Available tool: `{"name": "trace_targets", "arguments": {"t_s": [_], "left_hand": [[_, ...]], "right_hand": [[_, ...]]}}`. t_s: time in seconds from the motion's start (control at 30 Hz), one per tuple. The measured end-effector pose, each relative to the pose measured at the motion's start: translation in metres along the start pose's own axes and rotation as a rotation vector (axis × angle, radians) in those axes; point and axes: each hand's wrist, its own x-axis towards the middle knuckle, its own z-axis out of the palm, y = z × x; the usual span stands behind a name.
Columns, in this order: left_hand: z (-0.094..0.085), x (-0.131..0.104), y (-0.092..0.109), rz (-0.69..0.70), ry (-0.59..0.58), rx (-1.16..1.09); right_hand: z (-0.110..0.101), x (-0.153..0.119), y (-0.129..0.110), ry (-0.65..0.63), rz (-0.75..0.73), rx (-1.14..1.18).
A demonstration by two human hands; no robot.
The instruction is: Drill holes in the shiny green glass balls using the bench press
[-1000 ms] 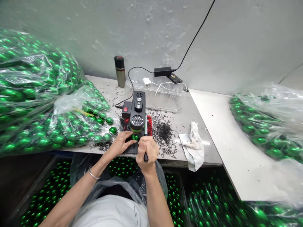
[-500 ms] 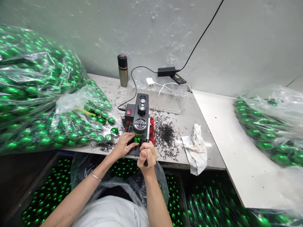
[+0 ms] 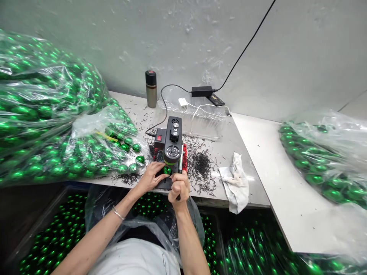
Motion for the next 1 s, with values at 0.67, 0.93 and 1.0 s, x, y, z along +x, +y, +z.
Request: {"name": "trace_targets", "arguments": {"t_s": [0.67,0.93,1.0], "left_hand": [[-0.029,-0.043,0.007,0.113,0.125,0.139],[-0.082,0.005,-0.013,-0.158,0.011,0.552],[-0.084,0.015,-0.015,-0.241,-0.113,0.58]], "right_hand": [[-0.009,0.082,-0.053,-0.03,0.264,0.036],[-0.004,0.063,-0.044,0.024,0.246,0.032],[-0.005,0.063,-0.044,0.011,0.23,0.033]]}}
